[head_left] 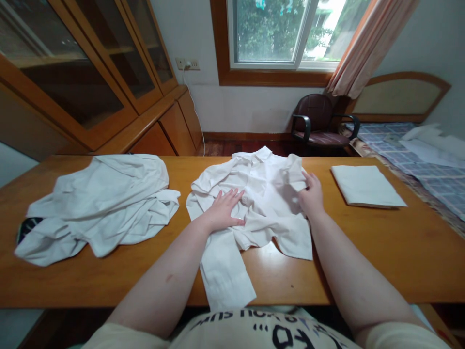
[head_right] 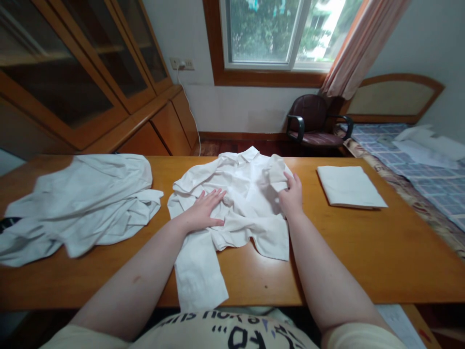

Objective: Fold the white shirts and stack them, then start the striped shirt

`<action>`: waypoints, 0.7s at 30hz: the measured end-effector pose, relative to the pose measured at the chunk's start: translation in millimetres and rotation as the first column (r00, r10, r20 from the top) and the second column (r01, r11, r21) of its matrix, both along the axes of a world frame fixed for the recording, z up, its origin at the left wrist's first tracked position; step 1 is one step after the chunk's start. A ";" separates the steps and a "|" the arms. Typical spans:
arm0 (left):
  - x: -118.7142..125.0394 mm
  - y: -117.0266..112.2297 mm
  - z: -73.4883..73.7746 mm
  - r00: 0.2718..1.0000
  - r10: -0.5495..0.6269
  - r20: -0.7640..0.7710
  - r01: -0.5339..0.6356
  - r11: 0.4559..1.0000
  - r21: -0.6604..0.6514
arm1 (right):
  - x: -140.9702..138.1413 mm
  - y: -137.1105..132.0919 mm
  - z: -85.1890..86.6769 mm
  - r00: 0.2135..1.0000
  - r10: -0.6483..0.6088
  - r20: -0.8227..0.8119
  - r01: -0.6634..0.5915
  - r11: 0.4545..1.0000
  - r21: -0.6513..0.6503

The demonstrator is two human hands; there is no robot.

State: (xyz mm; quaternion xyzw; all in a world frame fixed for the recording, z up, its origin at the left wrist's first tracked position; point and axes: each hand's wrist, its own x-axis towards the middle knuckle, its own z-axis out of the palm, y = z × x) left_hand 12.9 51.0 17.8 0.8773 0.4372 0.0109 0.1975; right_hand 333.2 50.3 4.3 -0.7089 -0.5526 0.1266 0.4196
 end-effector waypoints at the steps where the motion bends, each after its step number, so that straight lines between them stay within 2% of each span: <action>1: 1.2 -0.3 -1.1 1.000 0.012 0.007 -0.012 1.000 0.012 | -3.3 -1.0 -0.3 0.988 0.092 0.121 -0.080 0.991 -0.103; 3: 4.6 -2.5 0.2 0.999 0.038 0.026 -0.038 0.999 0.031 | -10.0 -2.4 0.3 0.932 0.238 0.275 -0.162 0.948 -0.272; 5: 7.6 -8.7 8.7 0.996 0.081 0.030 -0.082 0.996 0.038 | -15.0 -3.2 2.2 0.870 0.319 0.377 -0.173 0.912 -0.373; 9: 2.1 -36.9 44.5 0.983 0.173 -0.065 -0.174 0.984 -0.021 | -17.7 -4.0 6.0 0.822 0.334 0.462 -0.129 0.898 -0.421; 11: -9.4 -55.7 62.4 0.987 0.103 -0.124 -0.121 0.981 -0.150 | -17.4 -4.1 6.3 0.812 0.331 0.480 -0.119 0.900 -0.419; 13: -24.2 -72.2 72.4 0.990 -0.005 -0.140 -0.037 0.955 -0.293 | -17.4 -4.1 5.9 0.808 0.323 0.492 -0.112 0.905 -0.411; 16: -43.2 -86.3 68.6 0.992 -0.053 -0.115 0.011 0.940 -0.341 | -18.5 -4.0 5.5 0.805 0.318 0.500 -0.108 0.909 -0.403; 21: -51.0 -86.3 44.5 0.999 0.040 0.000 -0.039 0.975 -0.221 | -19.9 -3.8 6.8 0.805 0.314 0.503 -0.100 0.908 -0.407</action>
